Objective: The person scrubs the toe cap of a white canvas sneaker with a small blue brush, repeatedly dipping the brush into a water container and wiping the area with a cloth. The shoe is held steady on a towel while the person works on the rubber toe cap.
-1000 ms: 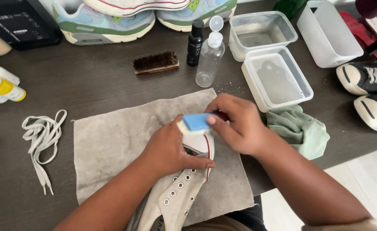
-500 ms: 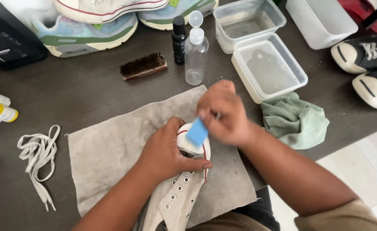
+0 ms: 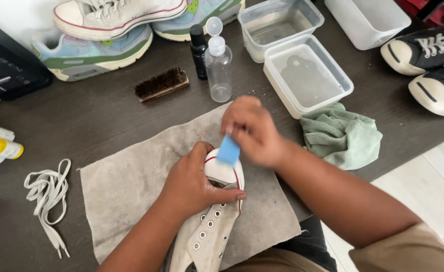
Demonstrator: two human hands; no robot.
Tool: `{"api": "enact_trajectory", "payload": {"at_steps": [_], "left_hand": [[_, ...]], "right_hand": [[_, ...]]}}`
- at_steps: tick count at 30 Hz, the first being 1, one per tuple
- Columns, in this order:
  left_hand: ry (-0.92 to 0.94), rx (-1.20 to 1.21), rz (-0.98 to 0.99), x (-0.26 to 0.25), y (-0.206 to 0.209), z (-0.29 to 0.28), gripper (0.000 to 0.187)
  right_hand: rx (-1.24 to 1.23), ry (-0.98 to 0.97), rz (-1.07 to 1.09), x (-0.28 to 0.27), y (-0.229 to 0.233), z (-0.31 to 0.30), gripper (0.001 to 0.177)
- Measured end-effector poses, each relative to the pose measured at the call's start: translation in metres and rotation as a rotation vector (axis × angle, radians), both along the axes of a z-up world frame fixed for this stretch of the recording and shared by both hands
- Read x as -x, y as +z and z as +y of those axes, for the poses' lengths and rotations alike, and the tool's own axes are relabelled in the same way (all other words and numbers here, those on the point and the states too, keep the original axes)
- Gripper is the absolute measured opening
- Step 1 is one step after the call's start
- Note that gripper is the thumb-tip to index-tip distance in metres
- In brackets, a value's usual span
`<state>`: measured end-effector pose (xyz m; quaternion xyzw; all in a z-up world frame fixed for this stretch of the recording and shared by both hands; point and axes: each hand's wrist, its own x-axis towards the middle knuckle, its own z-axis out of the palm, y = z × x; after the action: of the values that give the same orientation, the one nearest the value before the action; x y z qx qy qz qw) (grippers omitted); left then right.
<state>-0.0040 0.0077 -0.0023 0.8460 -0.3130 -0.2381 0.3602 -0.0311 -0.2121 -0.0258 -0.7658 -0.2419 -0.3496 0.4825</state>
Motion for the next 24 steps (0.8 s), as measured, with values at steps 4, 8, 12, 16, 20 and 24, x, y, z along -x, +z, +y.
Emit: {"api": "enact_trajectory", "payload": {"at_steps": [4,8,12,16,20,24], "left_hand": [[-0.014,-0.005,-0.012,0.001,0.0,0.001,0.101],[-0.004,-0.027,0.006,0.0,0.005,-0.001,0.103],[-0.024,-0.006,-0.011,0.001,-0.002,0.001,0.103],[-0.003,-0.029,0.005,0.002,0.004,-0.001,0.102],[-0.003,-0.033,0.002,0.001,0.006,0.0,0.102],[0.004,-0.033,0.008,0.0,0.005,-0.002,0.099]], "right_hand": [[0.084,0.009,-0.034,0.01,0.008,0.011,0.028],[0.06,-0.045,-0.071,-0.005,-0.003,-0.01,0.022],[0.143,-0.03,-0.07,0.021,0.019,0.023,0.029],[0.099,0.009,-0.074,0.003,0.002,-0.003,0.027],[0.11,-0.037,-0.055,0.009,0.001,0.004,0.028],[0.032,0.138,-0.103,0.004,-0.012,-0.002,0.035]]}}
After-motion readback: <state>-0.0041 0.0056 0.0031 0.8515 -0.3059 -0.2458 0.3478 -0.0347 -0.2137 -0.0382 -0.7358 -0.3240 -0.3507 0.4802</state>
